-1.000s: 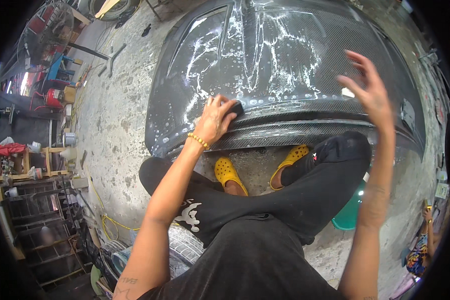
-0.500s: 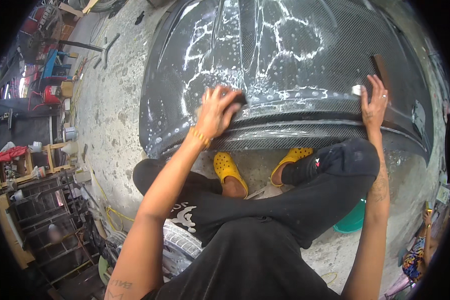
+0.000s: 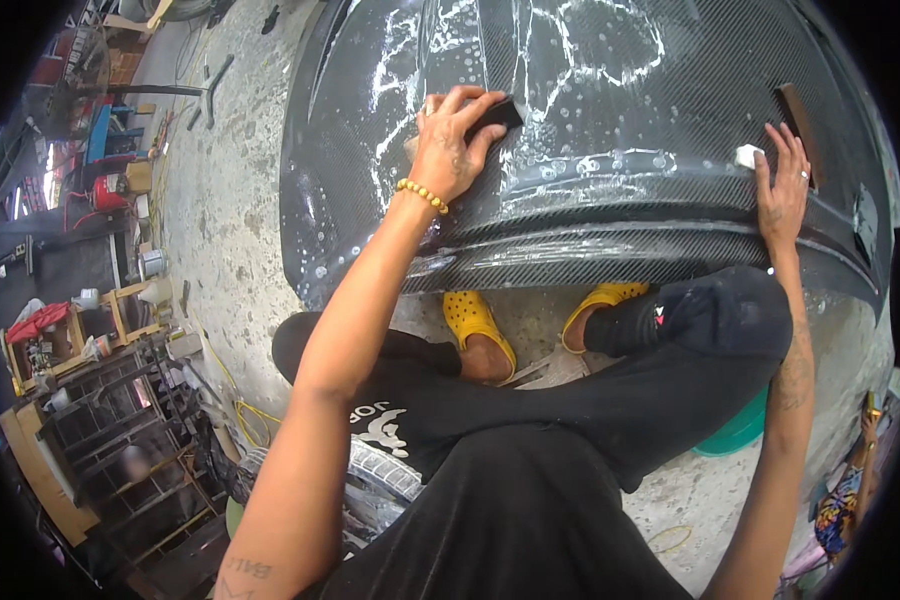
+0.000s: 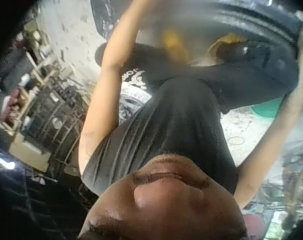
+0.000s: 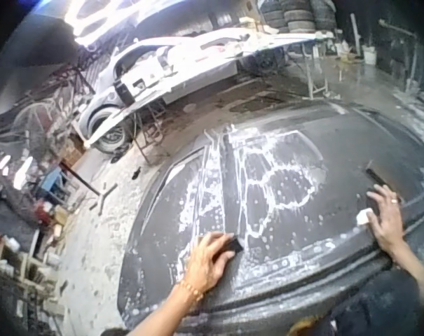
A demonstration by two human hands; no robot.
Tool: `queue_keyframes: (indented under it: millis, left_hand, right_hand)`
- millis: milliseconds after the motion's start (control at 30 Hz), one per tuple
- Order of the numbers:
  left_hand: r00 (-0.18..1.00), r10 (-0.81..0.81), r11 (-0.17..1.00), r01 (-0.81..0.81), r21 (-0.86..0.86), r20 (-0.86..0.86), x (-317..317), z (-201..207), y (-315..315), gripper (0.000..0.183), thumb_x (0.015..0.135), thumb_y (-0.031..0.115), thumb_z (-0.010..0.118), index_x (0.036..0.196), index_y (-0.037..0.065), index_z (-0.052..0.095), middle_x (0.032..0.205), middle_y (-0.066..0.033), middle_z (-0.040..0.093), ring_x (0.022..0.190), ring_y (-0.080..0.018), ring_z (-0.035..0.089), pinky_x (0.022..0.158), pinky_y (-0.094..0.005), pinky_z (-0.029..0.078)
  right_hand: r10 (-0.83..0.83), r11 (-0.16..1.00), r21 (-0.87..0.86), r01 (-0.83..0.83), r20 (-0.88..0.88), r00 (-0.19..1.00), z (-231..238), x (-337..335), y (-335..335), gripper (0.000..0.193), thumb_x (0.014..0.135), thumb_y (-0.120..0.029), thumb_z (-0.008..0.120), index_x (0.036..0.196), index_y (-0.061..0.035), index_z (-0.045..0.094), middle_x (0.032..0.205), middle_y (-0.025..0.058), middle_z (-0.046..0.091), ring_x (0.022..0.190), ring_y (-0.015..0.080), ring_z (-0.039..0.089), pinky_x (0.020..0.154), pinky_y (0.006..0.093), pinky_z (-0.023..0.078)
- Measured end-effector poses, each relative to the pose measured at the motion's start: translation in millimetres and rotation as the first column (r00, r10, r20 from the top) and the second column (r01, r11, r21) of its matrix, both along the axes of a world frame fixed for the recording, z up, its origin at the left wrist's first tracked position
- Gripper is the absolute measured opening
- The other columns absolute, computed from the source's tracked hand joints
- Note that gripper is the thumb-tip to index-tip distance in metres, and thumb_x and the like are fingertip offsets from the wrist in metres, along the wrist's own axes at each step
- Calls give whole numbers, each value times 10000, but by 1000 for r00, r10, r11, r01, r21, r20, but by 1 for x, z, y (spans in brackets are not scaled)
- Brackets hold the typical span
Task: The recorder is wet sanding a carbon fiber hood using a sanding block and sandpaper.
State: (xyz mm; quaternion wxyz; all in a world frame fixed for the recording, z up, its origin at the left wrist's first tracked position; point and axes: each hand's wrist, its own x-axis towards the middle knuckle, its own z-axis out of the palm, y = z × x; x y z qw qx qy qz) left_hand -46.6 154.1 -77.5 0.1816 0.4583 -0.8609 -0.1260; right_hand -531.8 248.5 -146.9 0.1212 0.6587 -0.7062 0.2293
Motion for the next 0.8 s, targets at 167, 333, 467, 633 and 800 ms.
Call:
queue_keyframes:
  millis: [167,333,467,633,800]
  left_hand:
    - [993,-116,977,114,182,0,47,1,65,421,895,190,745,1314,168,704,1257,-67,660,1136,-309,581,1048,-451,416]
    - [968,-240,967,245,74,-77,-27,1,39,364,905,195,731,1269,188,727,1200,-37,677,1090,-294,589,938,-412,487]
    - [953,-292,956,292,-18,-81,-51,-7,33,348,932,211,704,1279,172,706,1171,-59,662,1022,-309,578,925,-430,474]
    - [983,-185,971,181,156,10,44,0,59,422,920,164,715,1340,188,689,1241,-110,651,1147,-325,572,996,-450,461]
    - [992,-97,981,81,-175,-83,0,-18,-46,309,913,214,717,1221,188,730,1226,-93,657,1106,-385,559,962,-508,468]
  right_hand:
    - [3,1000,22,-4,35,999,-2,-4,9,505,1064,-482,481,1485,-206,536,1573,93,470,1481,357,383,1225,479,286]
    - [-18,999,51,16,46,999,5,2,3,524,1066,-492,469,1506,-211,515,1587,91,457,1486,363,378,1224,485,294]
    - [-12,998,68,9,46,999,-1,5,2,490,1083,-421,464,1495,-163,527,1581,106,457,1492,326,374,1224,458,278]
    - [-20,991,135,20,2,1000,2,-9,17,520,1070,-507,454,1507,-229,508,1610,69,421,1496,329,367,1222,486,274]
    - [-57,990,127,57,-2,998,5,2,8,536,1067,-533,441,1514,-242,502,1617,43,414,1495,317,373,1212,498,282]
